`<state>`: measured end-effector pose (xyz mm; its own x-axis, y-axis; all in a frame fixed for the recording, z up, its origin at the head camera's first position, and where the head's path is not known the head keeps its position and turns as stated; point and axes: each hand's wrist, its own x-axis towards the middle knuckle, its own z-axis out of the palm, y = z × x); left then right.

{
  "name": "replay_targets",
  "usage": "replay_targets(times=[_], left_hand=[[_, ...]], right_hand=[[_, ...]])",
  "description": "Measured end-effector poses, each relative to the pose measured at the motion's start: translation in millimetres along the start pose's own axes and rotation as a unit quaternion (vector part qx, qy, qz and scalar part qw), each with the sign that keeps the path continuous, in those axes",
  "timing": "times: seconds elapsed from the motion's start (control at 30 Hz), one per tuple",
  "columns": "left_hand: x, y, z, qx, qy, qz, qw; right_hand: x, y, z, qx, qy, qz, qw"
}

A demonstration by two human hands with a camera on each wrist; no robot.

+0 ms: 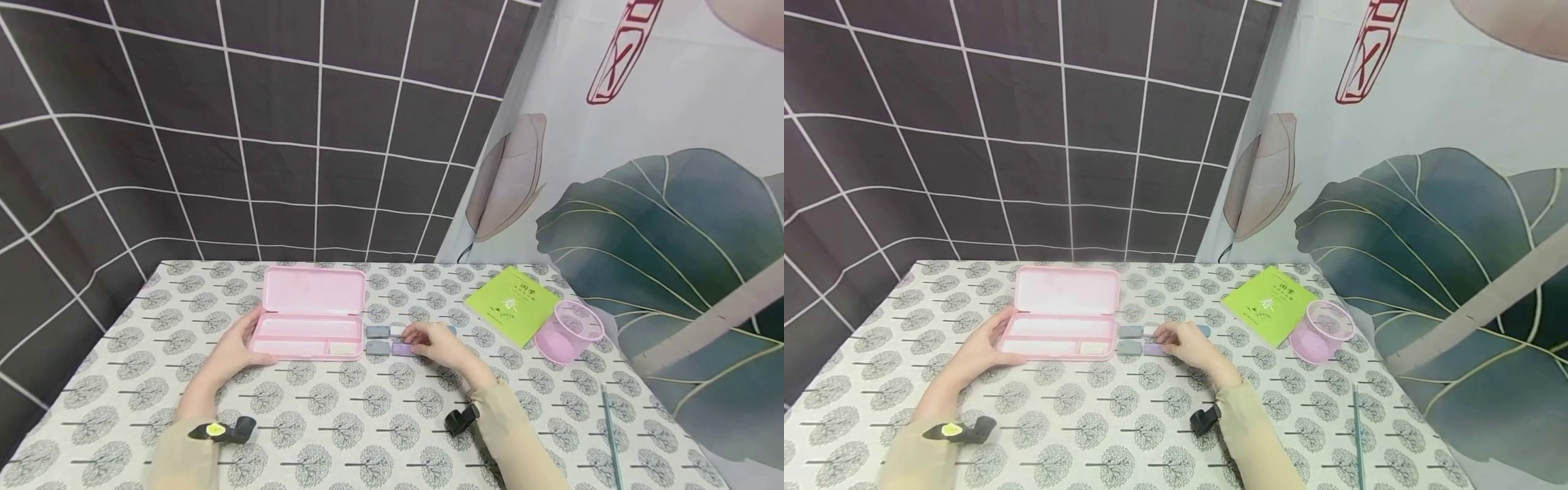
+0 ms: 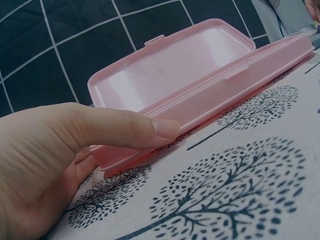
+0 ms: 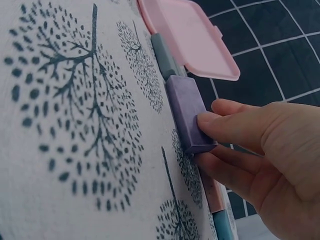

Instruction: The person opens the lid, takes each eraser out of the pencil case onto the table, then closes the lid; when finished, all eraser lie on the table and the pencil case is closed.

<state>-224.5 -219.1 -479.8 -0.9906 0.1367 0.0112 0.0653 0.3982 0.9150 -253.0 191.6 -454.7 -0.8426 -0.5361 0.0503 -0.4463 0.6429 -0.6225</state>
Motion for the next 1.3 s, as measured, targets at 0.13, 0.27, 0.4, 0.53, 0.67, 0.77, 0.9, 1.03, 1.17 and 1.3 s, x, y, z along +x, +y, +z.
replay_targets(times=[0.13,0.27,0.4,0.53,0.67,0.77,0.9,1.03,1.17,1.3], left_hand=[[-0.6,0.2,0.4,0.001,0.0,-0.002,1.0],[-1.0,-0.1,0.9,0.0,0.0,-0.003,1.0],[-0.4,-1.0,0.5,0.0,0.0,0.001,1.0],[0.0,-1.2,0.1,0.004,0.0,0.003,1.0],[0.1,-1.2,-0.3,0.006,0.0,0.005,1.0],[0.6,-1.2,-0.4,0.007,0.001,0.007,1.0],[1.1,-1.2,-0.4,0.009,0.002,0.005,0.9999],[0.7,0.0,-0.2,0.012,0.003,0.001,0.9999],[0.1,1.3,-0.2,0.01,0.001,0.0,0.9999],[-0.2,1.3,-0.3,0.006,-0.002,-0.002,1.0]], right_hand=[[-0.7,2.2,0.9,-0.005,0.004,-0.003,1.0],[-1.5,3.9,1.9,-0.006,0.002,-0.005,1.0],[-1.8,4.5,2.1,-0.006,-0.004,-0.009,0.9999],[-1.7,4.3,2.3,-0.007,-0.004,-0.009,0.9999],[-1.9,4.2,1.8,-0.015,-0.001,-0.013,0.9998],[-1.9,4.2,1.7,-0.019,0.001,-0.016,0.9997],[-1.4,3.3,1.7,-0.02,0.0,-0.012,0.9997],[-0.9,3.2,1.1,-0.018,-0.001,-0.009,0.9998],[-0.7,3.9,1.8,-0.01,0.002,-0.015,0.9998],[-1.2,4.4,2.7,-0.01,0.011,-0.035,0.9993]])
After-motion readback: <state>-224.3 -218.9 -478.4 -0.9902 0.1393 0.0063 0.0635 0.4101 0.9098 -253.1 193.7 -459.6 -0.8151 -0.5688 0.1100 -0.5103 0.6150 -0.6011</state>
